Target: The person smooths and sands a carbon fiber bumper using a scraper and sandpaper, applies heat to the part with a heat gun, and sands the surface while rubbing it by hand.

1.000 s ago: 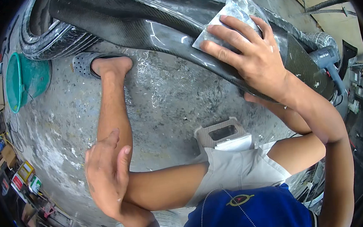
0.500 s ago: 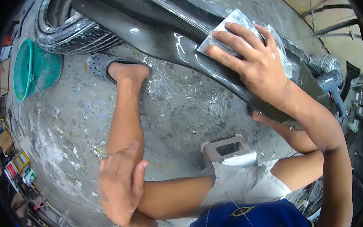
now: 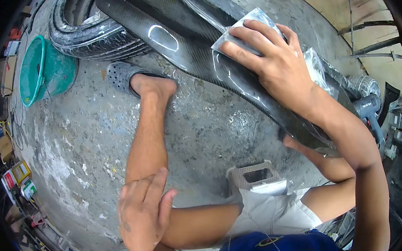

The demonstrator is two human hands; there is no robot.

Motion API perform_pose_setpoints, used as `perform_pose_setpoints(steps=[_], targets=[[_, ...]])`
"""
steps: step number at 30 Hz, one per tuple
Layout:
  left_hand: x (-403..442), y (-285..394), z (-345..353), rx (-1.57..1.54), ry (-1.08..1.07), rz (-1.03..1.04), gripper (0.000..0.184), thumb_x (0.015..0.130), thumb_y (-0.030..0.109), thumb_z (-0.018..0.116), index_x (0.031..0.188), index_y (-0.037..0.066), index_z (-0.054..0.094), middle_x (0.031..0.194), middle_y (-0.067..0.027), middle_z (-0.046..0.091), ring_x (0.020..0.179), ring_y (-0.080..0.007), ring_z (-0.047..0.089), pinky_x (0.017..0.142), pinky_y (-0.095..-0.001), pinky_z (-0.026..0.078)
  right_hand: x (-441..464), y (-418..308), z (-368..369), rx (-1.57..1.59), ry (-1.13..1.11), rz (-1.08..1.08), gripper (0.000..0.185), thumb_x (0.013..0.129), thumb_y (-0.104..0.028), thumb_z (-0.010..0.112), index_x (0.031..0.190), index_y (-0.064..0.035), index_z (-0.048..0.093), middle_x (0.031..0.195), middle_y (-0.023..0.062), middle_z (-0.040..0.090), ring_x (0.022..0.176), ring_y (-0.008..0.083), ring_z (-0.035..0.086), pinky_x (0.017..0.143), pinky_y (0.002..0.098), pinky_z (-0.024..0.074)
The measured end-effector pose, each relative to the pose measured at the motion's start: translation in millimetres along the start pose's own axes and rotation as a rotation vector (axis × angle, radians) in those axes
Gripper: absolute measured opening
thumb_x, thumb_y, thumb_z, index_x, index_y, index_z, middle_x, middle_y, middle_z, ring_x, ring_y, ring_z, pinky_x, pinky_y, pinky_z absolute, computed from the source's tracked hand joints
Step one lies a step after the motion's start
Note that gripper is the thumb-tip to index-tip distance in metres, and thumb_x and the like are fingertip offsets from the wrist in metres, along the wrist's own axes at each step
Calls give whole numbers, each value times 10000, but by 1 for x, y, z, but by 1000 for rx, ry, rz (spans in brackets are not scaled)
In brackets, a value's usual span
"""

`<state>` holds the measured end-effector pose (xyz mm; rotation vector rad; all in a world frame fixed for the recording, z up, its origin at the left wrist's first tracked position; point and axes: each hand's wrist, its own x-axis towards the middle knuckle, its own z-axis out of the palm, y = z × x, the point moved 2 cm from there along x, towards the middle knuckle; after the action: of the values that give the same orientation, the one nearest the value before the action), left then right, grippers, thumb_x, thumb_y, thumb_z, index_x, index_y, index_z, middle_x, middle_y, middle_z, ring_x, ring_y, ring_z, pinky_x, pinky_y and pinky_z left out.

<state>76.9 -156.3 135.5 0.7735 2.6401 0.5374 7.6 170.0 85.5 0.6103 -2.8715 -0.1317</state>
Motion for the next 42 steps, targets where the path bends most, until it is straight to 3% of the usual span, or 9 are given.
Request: perform_pose_setpoints(steps=[15, 18, 24, 26, 29, 31, 33, 34, 42], targets=[[-1, -1, -4, -21, -33, -11, 461, 869, 227, 769, 1277, 33, 679, 1074, -102, 707, 935, -300, 656, 843, -413, 495, 41, 5, 13, 138, 84, 57, 715, 749, 105, 568, 1358, -260, 654, 1388, 12, 608, 1350, 255, 540, 1045, 519, 433], [-3, -2, -4, -29, -33, -18, 454, 874, 226, 766, 1275, 33, 678, 1067, -104, 706, 936, -298, 657, 843, -408, 493, 51, 9, 18, 128, 132, 29, 458, 913, -67, 592, 1328, -253, 646, 1345, 16, 618, 1315, 228, 549, 983, 592, 455], [-2, -4, -3, -51, -6, -2, 436, 872, 229, 759, 1253, 30, 684, 1046, -100, 707, 938, -288, 664, 843, -407, 492, 99, 13, 32, 93, 183, 25, 461, 904, -68, 605, 1328, -241, 657, 1368, 26, 608, 1329, 226, 538, 967, 605, 455], [-3, -6, -3, -114, -77, -89, 410, 882, 212, 758, 1244, 35, 682, 1064, -166, 703, 945, -373, 645, 855, -452, 489, 104, 13, 34, 79, 178, 27, 517, 888, -23, 566, 1345, -247, 655, 1381, 22, 605, 1334, 231, 532, 992, 561, 446], [-3, -10, 0, -78, -39, -118, 397, 902, 226, 740, 1242, 31, 676, 1059, -179, 707, 965, -386, 652, 872, -462, 490, 113, 13, 27, 31, 207, 2, 565, 872, 37, 533, 1353, -232, 659, 1392, 20, 615, 1334, 235, 541, 1028, 509, 441], [-5, -9, 3, -90, -56, -122, 390, 909, 227, 733, 1237, 25, 674, 1056, -184, 709, 969, -388, 658, 882, -463, 491, 103, 22, 21, 6, 221, 3, 556, 872, 51, 541, 1345, -211, 666, 1390, 22, 627, 1328, 233, 555, 1039, 502, 445], [-2, -7, 4, -81, -43, -131, 384, 916, 229, 726, 1233, 19, 673, 1053, -189, 711, 974, -390, 665, 893, -464, 492, 101, 33, 7, 34, 340, -157, 394, 937, -155, 603, 1330, -121, 600, 1370, 88, 615, 1299, 273, 567, 996, 541, 472], [0, -5, 5, -95, -26, -104, 376, 920, 225, 724, 1230, 18, 673, 1052, -189, 712, 969, -384, 671, 900, -460, 493, 94, 38, -3, 53, 387, -135, 531, 804, -140, 633, 1334, -167, 626, 1406, 53, 593, 1346, 240, 499, 1005, 503, 396], [23, 10, 25, -138, 31, 24, 354, 935, 198, 724, 1226, 2, 676, 1041, -187, 714, 968, -356, 687, 881, -414, 524, -21, 55, -101, -88, 306, -170, 623, 767, -5, 622, 1376, -137, 627, 1358, 113, 630, 1274, 302, 573, 1034, 475, 427]])
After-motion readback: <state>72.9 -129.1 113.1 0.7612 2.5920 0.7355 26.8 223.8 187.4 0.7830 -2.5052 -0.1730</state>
